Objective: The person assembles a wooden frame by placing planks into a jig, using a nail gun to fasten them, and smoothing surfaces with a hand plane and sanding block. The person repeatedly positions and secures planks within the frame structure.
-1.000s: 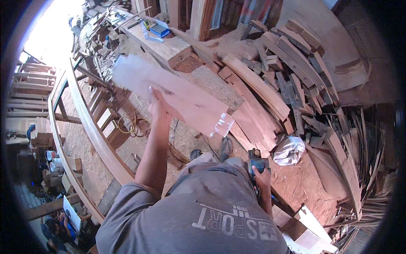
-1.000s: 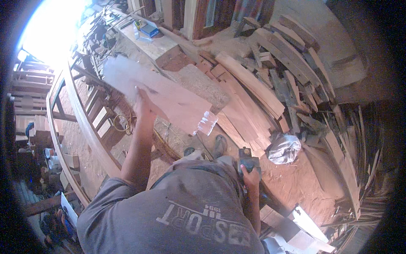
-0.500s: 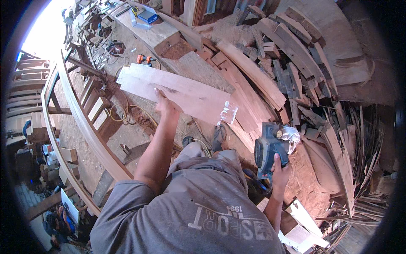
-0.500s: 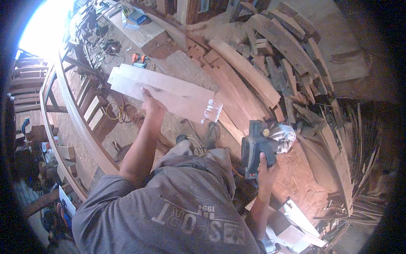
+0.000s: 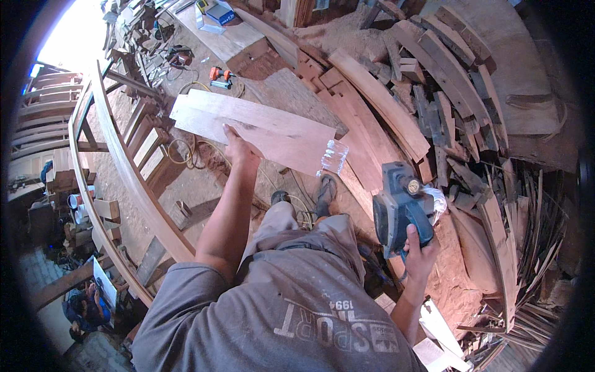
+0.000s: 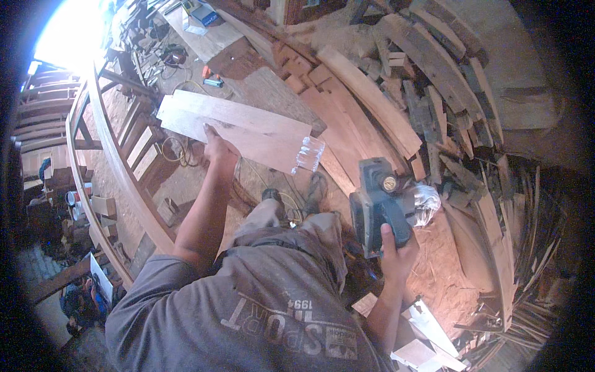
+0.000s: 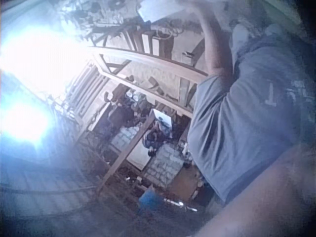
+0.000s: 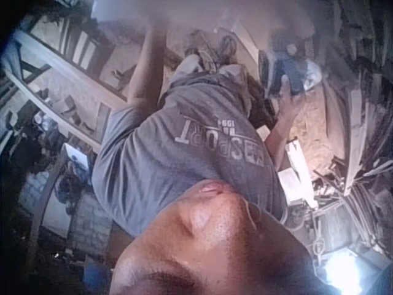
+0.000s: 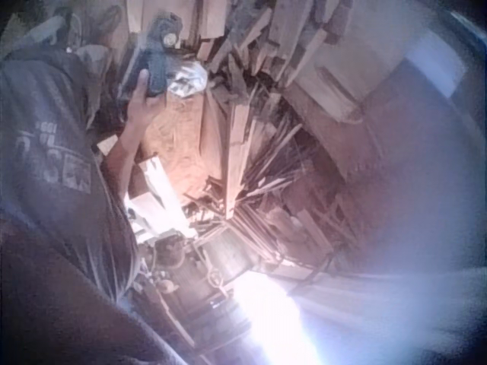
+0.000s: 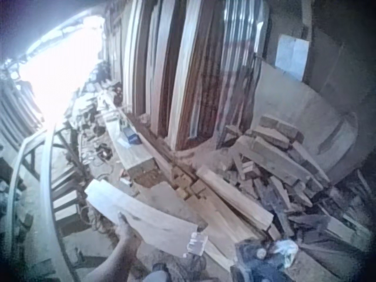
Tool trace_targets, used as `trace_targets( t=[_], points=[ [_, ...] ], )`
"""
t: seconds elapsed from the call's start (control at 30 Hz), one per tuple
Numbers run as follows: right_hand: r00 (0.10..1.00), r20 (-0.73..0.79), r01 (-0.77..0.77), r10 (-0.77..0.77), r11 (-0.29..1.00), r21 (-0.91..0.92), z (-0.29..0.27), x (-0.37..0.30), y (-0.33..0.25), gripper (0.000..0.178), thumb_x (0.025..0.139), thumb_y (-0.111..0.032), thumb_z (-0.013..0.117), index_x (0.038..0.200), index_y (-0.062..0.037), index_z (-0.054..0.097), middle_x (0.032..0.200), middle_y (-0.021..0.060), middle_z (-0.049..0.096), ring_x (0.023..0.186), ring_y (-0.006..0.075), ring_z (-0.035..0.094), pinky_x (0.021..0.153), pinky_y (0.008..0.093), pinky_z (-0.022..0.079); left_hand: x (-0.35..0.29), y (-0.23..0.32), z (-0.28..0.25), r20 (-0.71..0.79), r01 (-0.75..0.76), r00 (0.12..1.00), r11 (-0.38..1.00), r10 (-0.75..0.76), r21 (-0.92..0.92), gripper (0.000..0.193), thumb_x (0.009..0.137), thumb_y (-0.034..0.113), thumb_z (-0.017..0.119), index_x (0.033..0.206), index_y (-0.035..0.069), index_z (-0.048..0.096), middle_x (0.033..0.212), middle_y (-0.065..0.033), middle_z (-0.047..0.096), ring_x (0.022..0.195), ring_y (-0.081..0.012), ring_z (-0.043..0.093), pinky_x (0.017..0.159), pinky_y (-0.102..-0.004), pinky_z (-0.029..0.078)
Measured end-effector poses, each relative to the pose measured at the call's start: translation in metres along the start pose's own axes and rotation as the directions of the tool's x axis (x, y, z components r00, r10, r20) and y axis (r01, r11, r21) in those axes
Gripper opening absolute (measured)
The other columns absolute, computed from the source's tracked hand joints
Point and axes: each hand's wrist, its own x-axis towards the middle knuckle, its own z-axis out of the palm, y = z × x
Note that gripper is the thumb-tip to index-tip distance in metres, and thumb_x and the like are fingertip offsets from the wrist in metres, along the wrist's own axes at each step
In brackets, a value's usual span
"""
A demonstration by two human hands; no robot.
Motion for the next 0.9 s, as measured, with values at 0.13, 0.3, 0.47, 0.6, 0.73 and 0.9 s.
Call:
trace_targets(
  t=[0.13, 0.3, 0.47, 0.6, 0.73, 0.9],
  points=[
    [0.987, 0.134, 0.108, -0.092, 0.986, -0.123, 0.002, 0.016, -0.008, 0.035, 0.094, -0.032, 0.08, 0.098, 0.0001, 0.068, 0.073, 0.0003, 0.063, 0.06, 0.0091, 0.056, 0.055, 0.027, 0.045, -0.005, -0.007, 0.0, 0.056, 0.02, 0.998, 0.999, -0.018, -0.026, 0.066, 0.109, 0.053, 0.049, 0.148, 0.0, 0.046, 0.143, -0.014, 0.06, 0.124, -0.035, 0.064, 0.103, -0.0507, 0.057],
    [0.937, 0.337, 0.176, -0.089, 0.955, -0.237, 0.01, 0.029, -0.03, 0.051, 0.089, -0.04, 0.084, 0.108, 0.0051, 0.069, 0.082, 0.0077, 0.071, 0.072, 0.0167, 0.066, 0.067, 0.0328, 0.054, 0.008, -0.019, -0.005, 0.148, 0.009, 0.989, 0.995, 0.006, -0.099, 0.061, 0.111, 0.048, 0.047, 0.149, 0.001, 0.045, 0.144, -0.0139, 0.059, 0.125, -0.035, 0.063, 0.104, -0.051, 0.056],
    [0.917, 0.385, 0.233, -0.104, 0.923, -0.306, 0.016, 0.038, -0.037, 0.051, 0.088, -0.039, 0.084, 0.11, 0.0054, 0.069, 0.088, 0.0143, 0.073, 0.078, 0.0241, 0.071, 0.072, 0.037, 0.056, -0.002, -0.015, 0.006, 0.043, -0.042, 0.998, 0.994, 0.047, -0.104, 0.059, 0.109, 0.047, 0.052, 0.146, 0.001, 0.048, 0.14, -0.0136, 0.061, 0.122, -0.0338, 0.064, 0.103, -0.0502, 0.056],
    [0.926, 0.378, 0.133, -0.006, 0.941, -0.312, 0.003, 0.045, -0.029, 0.052, 0.088, -0.039, 0.083, 0.112, 0.0056, 0.07, 0.095, 0.0203, 0.076, 0.088, 0.0316, 0.075, 0.081, 0.0409, 0.057, -0.011, -0.005, 0.002, 0.004, -0.043, 0.999, 0.997, 0.043, -0.06, 0.062, 0.106, 0.048, 0.059, 0.143, -0.002, 0.051, 0.133, -0.0146, 0.064, 0.117, -0.0335, 0.066, 0.101, -0.0499, 0.056],
    [0.936, 0.352, 0.099, 0.013, 0.95, -0.296, -0.004, 0.044, -0.032, 0.051, 0.089, -0.037, 0.083, 0.113, 0.0058, 0.069, 0.095, 0.0188, 0.075, 0.087, 0.0286, 0.074, 0.081, 0.0398, 0.057, -0.015, -0.015, -0.007, 0.055, -0.062, 0.997, 0.998, 0.062, -0.008, 0.062, 0.104, 0.047, 0.063, 0.136, -0.006, 0.055, 0.127, -0.0151, 0.068, 0.11, -0.0321, 0.069, 0.094, -0.0482, 0.059],
    [0.92, 0.392, 0.154, -0.022, 0.939, -0.308, -0.003, 0.045, -0.034, 0.049, 0.088, -0.035, 0.084, 0.11, 0.0058, 0.069, 0.093, 0.0176, 0.075, 0.085, 0.0272, 0.073, 0.078, 0.0387, 0.057, -0.028, -0.031, 0.02, -0.057, -0.029, 0.998, 0.999, 0.03, 0.019, 0.059, 0.097, 0.043, 0.076, 0.125, -0.007, 0.064, 0.115, -0.0174, 0.072, 0.099, -0.0296, 0.073, 0.087, -0.0459, 0.061]
  ],
)
